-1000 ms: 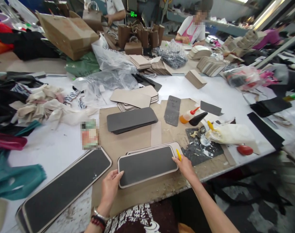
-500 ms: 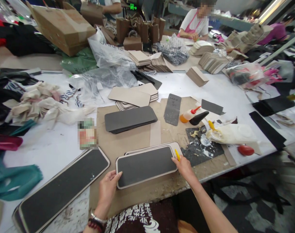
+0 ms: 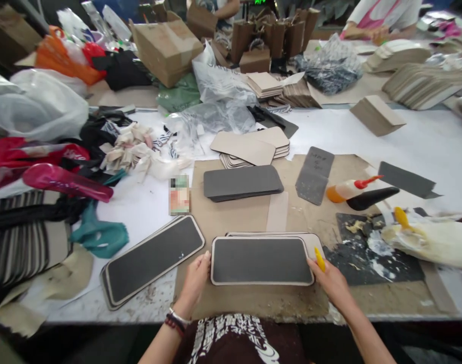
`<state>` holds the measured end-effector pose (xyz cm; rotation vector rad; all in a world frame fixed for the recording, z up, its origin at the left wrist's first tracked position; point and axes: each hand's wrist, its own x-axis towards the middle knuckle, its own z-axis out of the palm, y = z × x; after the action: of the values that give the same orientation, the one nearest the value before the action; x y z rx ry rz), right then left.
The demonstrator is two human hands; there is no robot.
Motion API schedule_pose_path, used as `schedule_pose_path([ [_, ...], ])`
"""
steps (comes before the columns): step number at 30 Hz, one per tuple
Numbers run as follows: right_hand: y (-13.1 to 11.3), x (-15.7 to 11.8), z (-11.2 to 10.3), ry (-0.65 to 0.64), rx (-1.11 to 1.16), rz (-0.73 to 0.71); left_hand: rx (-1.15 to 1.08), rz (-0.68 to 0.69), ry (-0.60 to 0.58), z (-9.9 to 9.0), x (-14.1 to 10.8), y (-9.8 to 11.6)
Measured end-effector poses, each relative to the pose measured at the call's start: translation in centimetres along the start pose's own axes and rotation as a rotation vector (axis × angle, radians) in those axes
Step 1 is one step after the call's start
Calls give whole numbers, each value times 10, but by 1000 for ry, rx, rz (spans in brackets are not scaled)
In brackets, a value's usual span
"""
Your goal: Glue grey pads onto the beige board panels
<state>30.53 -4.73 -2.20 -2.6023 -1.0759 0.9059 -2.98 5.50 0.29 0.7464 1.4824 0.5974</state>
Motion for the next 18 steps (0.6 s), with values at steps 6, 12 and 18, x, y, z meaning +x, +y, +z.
schedule_pose_path([
  [6, 2, 4, -4, -41, 15, 44, -60, 29, -83, 4, 6, -3],
  [12, -2, 1, -9, -60, 10, 46, -14, 66, -40, 9, 9, -10],
  [18, -10, 0, -10, -27, -39, 87, -12, 79, -54, 9, 12, -12],
])
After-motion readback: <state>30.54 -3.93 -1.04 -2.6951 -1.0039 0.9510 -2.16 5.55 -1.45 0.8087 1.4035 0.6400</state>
